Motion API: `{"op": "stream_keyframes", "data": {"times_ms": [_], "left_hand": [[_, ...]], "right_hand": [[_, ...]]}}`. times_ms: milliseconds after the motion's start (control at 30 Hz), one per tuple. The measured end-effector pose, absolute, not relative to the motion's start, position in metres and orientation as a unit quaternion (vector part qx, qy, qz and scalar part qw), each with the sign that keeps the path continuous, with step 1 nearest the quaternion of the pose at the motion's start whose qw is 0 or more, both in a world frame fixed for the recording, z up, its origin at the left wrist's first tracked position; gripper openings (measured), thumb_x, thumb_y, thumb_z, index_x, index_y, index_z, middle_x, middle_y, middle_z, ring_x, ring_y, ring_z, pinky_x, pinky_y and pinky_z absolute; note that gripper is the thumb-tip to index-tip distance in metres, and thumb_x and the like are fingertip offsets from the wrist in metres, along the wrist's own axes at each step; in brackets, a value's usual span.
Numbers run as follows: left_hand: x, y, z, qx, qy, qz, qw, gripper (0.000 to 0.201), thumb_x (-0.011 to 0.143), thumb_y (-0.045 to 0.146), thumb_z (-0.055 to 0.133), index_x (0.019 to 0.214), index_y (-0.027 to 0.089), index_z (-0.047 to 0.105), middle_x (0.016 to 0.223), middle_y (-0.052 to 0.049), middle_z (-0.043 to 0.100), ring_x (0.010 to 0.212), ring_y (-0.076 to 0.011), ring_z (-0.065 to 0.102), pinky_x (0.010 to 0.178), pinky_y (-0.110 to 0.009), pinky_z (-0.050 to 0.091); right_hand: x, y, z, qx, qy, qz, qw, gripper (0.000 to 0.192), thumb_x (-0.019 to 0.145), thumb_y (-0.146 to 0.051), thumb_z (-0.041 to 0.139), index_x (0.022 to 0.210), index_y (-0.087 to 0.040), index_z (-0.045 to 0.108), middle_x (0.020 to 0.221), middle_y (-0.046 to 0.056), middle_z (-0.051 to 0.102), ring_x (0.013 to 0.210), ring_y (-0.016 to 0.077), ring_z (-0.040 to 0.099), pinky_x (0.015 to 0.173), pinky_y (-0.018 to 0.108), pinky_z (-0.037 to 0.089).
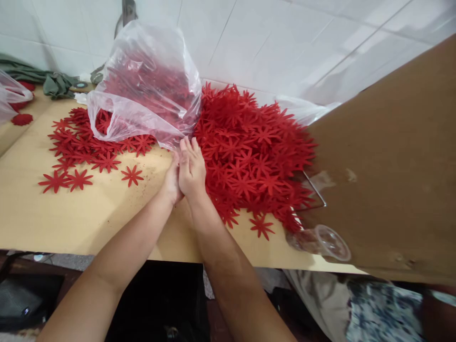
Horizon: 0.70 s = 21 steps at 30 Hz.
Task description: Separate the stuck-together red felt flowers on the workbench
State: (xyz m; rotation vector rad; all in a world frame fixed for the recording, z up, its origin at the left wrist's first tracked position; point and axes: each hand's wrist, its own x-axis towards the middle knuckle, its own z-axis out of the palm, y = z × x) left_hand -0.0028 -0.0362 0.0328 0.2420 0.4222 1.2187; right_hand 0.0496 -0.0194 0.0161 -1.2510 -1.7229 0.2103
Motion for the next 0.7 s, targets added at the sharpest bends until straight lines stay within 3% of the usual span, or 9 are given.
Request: {"op": "stream_keyframes", "data": {"times_ms": [133,233,400,567,700], "left_hand": [[0.000,-0.039,0.036,0.118,0.186,0.546,0.808,0.041,0.087,0.038,0.035,0.122,0.021,0.049,0.129,-0.003,0.051,0.129,-0.0200,0.035,0.107,-0.038,0.029],[-0.001,-0.037,0.032,0.097,0.183,0.561,0.802,0.043,0.088,0.037,0.029,0.125,0.021,0.046,0.130,-0.004,0.050,0.130,-0.0188,0.033,0.108,-0.039,0.027],[0.001,-0.037,0.026,0.066,0.212,0.668,0.710,0.046,0.089,0.041,0.014,0.126,0.036,0.042,0.130,0.005,0.049,0.131,-0.0148,0.032,0.108,-0.037,0.027],[0.003,-0.036,0.030,0.140,0.211,0.533,0.807,0.044,0.087,0.043,0.029,0.125,0.028,0.046,0.129,0.000,0.051,0.129,-0.0189,0.036,0.106,-0.041,0.031],[-0.008,-0.033,0.035,0.139,0.172,0.549,0.806,0.050,0.086,0.049,0.029,0.125,0.023,0.047,0.128,-0.005,0.052,0.128,-0.0200,0.037,0.106,-0.041,0.030]], "right_hand": [[0.067,-0.007,0.017,-0.518,-0.692,0.084,0.496,0.055,0.089,-0.046,0.016,0.122,-0.019,0.051,0.134,0.006,0.045,0.134,0.0188,0.026,0.109,0.045,0.023],[0.052,-0.025,0.014,-0.508,-0.708,0.077,0.484,0.051,0.089,-0.043,0.022,0.124,-0.018,0.050,0.133,0.007,0.047,0.132,0.0186,0.029,0.109,0.044,0.023],[0.026,-0.042,0.012,-0.495,-0.726,0.139,0.458,0.048,0.088,-0.045,0.025,0.122,-0.024,0.052,0.134,0.002,0.046,0.133,0.0177,0.028,0.109,0.045,0.022],[0.051,-0.011,0.016,-0.562,-0.657,0.148,0.481,0.057,0.087,-0.051,0.020,0.116,-0.018,0.057,0.132,0.005,0.048,0.133,0.0194,0.027,0.108,0.045,0.025],[0.056,-0.017,0.016,-0.525,-0.705,0.074,0.471,0.049,0.089,-0.043,0.020,0.121,-0.024,0.052,0.133,0.000,0.047,0.134,0.0171,0.025,0.110,0.047,0.021]]}}
